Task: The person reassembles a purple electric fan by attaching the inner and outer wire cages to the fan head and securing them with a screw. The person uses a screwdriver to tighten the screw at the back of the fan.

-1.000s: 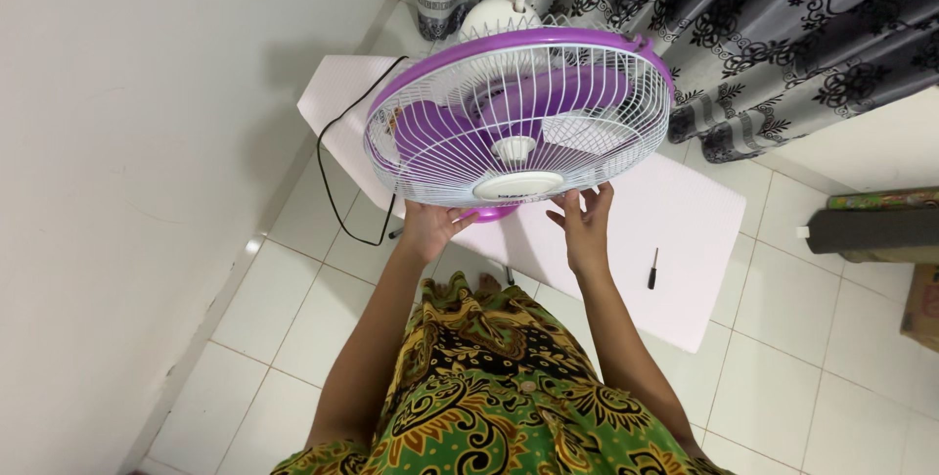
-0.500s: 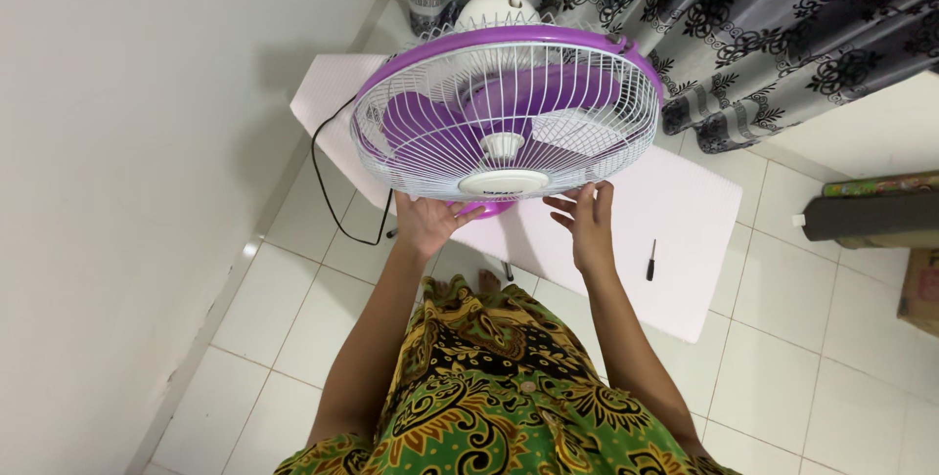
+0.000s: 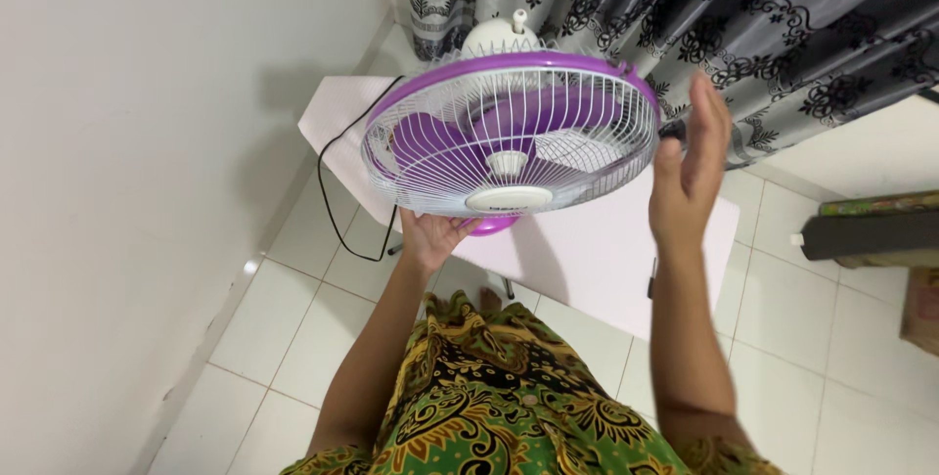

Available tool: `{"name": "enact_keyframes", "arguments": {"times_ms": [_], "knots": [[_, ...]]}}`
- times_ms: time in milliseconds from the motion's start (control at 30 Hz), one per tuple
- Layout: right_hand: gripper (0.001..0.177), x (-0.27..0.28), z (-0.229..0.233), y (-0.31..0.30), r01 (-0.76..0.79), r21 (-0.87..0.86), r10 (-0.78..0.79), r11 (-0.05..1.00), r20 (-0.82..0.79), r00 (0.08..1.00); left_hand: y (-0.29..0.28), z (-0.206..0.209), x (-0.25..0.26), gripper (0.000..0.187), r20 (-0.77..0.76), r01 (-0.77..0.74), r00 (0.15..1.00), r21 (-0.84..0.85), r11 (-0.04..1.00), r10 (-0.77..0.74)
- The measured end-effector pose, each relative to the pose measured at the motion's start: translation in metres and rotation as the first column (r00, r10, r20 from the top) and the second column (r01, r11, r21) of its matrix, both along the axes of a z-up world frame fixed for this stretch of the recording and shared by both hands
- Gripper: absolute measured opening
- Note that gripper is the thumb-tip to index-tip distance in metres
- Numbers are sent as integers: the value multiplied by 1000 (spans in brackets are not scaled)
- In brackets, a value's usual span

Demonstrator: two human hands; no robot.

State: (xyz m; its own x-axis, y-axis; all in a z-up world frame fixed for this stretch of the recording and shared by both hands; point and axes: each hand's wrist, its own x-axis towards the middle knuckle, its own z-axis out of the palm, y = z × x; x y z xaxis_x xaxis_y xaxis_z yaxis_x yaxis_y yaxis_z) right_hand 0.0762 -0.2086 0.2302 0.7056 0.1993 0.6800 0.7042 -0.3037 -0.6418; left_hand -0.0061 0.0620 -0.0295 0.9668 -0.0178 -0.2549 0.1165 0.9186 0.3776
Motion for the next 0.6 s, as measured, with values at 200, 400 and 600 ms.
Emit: {"name": "enact_keyframes", "arguments": {"times_ms": [200,400,600], "knots": [[40,9,100,61,-180,-430,247,885,104,963,-2,7,2,104,-50,19,999,32,999,-18],[22,37,134,103,-349,-536,318,768,-153,936,-1,-7,5,105,-8,25,1000,-1,1000,-25],[18,29,131,101,-322,-592,389,739,-16,921,-4,-14,9,109,-38,19,999,59,998,-17]]}}
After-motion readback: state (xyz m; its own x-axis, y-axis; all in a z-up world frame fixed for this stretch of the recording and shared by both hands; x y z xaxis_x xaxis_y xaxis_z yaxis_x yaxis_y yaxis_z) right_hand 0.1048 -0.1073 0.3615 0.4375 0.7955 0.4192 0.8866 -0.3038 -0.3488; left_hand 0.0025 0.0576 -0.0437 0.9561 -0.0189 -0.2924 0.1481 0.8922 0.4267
